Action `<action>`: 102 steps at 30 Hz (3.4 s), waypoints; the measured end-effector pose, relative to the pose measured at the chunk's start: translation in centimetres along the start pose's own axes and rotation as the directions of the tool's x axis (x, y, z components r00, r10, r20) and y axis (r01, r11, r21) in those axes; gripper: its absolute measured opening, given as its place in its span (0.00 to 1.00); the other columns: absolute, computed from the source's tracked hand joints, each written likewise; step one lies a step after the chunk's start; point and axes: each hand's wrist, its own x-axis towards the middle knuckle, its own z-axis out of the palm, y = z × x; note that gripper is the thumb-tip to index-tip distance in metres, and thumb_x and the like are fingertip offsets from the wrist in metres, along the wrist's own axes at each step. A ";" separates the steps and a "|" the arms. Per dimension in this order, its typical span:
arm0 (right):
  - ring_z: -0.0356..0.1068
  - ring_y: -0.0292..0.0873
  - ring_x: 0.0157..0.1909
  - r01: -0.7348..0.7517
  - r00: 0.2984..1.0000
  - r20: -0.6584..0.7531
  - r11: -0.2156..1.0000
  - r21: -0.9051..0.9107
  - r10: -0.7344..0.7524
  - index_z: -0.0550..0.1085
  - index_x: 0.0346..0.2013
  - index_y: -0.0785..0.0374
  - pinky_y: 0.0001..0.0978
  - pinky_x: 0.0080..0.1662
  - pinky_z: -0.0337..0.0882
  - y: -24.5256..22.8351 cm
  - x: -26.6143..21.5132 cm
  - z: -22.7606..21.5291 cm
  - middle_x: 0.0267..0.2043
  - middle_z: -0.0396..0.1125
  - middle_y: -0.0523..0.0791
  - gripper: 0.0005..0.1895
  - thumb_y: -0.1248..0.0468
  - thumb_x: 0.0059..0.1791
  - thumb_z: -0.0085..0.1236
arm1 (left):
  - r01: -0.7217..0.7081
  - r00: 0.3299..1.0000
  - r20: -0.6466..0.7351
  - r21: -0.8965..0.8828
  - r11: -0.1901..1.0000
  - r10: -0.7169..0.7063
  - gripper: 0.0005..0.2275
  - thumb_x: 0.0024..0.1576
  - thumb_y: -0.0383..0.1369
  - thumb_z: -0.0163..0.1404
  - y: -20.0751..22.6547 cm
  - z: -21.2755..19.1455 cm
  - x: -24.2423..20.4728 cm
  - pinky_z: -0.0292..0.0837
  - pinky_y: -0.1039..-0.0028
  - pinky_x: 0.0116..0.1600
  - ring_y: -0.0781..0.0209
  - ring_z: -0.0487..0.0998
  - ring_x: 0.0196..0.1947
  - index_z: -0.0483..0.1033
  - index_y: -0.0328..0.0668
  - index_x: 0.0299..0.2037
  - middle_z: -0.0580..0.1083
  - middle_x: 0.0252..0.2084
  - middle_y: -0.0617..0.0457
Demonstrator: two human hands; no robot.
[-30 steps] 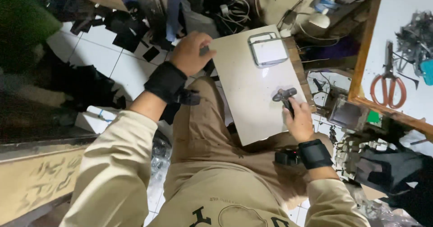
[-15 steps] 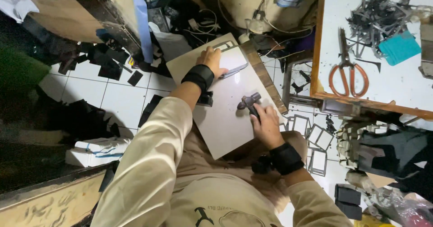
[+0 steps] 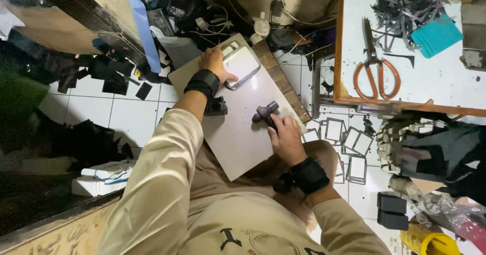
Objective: The person applies adhesive tape to small leather pocket components, folds the edges, and taps them with a hammer to secure the bond.
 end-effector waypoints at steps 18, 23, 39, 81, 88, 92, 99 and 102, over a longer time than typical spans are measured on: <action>0.64 0.31 0.42 -0.086 0.996 0.066 0.803 0.590 0.059 0.70 0.60 0.64 0.24 0.42 0.64 -6.7 1.3 -6.0 0.42 0.67 0.39 0.23 0.63 0.51 0.61 | -0.271 0.905 -0.048 -0.830 0.487 0.422 0.11 0.56 0.30 0.60 -0.6 -8.4 -21.2 0.74 0.75 0.45 0.70 0.76 0.41 0.72 0.36 0.43 0.75 0.39 0.54; 0.60 0.25 0.36 -0.176 0.973 0.231 0.615 0.768 -0.010 0.75 0.48 0.66 0.18 0.39 0.62 -8.8 0.0 -6.2 0.35 0.66 0.33 0.07 0.68 0.56 0.59 | -0.278 0.882 0.004 -0.802 0.529 0.471 0.09 0.57 0.31 0.60 0.4 -9.4 -24.3 0.72 0.79 0.40 0.73 0.74 0.34 0.76 0.35 0.39 0.75 0.33 0.57; 0.54 0.23 0.31 -0.195 0.971 0.237 0.681 0.705 0.033 0.75 0.45 0.65 0.18 0.33 0.55 -10.2 -2.5 -4.0 0.31 0.62 0.31 0.05 0.71 0.55 0.60 | -0.229 0.943 -0.036 -0.791 0.567 0.331 0.12 0.63 0.37 0.54 -1.4 -6.7 -23.6 0.70 0.78 0.31 0.74 0.75 0.25 0.79 0.35 0.33 0.77 0.25 0.57; 0.65 0.29 0.36 -0.199 0.925 0.380 0.857 0.475 0.004 0.77 0.43 0.67 0.23 0.38 0.68 -10.9 1.4 -2.0 0.35 0.71 0.39 0.06 0.66 0.54 0.59 | -0.235 0.909 -0.025 -0.855 0.463 0.416 0.07 0.58 0.29 0.58 -3.2 -1.6 -24.2 0.72 0.75 0.34 0.70 0.75 0.28 0.75 0.32 0.38 0.76 0.28 0.53; 0.66 0.27 0.37 -0.205 0.917 0.398 0.845 0.494 -0.010 0.76 0.43 0.68 0.22 0.39 0.68 -11.8 2.0 -1.7 0.36 0.72 0.39 0.06 0.67 0.55 0.57 | -0.191 0.950 -0.015 -0.819 0.541 0.312 0.06 0.60 0.31 0.55 -3.2 -0.8 -23.4 0.71 0.75 0.33 0.69 0.73 0.25 0.77 0.34 0.36 0.75 0.26 0.53; 0.66 0.27 0.37 -0.271 0.898 0.439 0.792 0.548 0.003 0.76 0.42 0.69 0.23 0.39 0.68 -10.7 2.2 -1.1 0.36 0.71 0.38 0.06 0.67 0.54 0.59 | -0.215 0.950 -0.045 -0.811 0.544 0.309 0.07 0.60 0.31 0.55 -3.0 0.0 -23.1 0.72 0.72 0.34 0.67 0.75 0.26 0.76 0.34 0.35 0.76 0.27 0.52; 0.68 0.35 0.29 -0.135 0.929 0.369 0.952 0.273 0.026 0.78 0.40 0.67 0.29 0.35 0.69 -10.4 3.3 0.8 0.34 0.74 0.45 0.06 0.69 0.50 0.62 | -0.309 0.945 -0.083 -0.554 0.773 0.318 0.08 0.63 0.31 0.55 -3.1 1.3 -23.2 0.70 0.60 0.44 0.45 0.75 0.39 0.72 0.32 0.43 0.72 0.38 0.44; 0.72 0.40 0.32 0.024 0.958 0.269 0.961 0.277 -0.101 0.77 0.40 0.67 0.31 0.38 0.72 -8.7 3.4 2.5 0.35 0.74 0.49 0.05 0.70 0.50 0.62 | -0.594 0.791 -0.265 -0.122 0.795 0.551 0.13 0.53 0.32 0.58 -2.6 -1.2 -24.5 0.67 0.59 0.50 0.44 0.72 0.47 0.76 0.34 0.45 0.71 0.43 0.43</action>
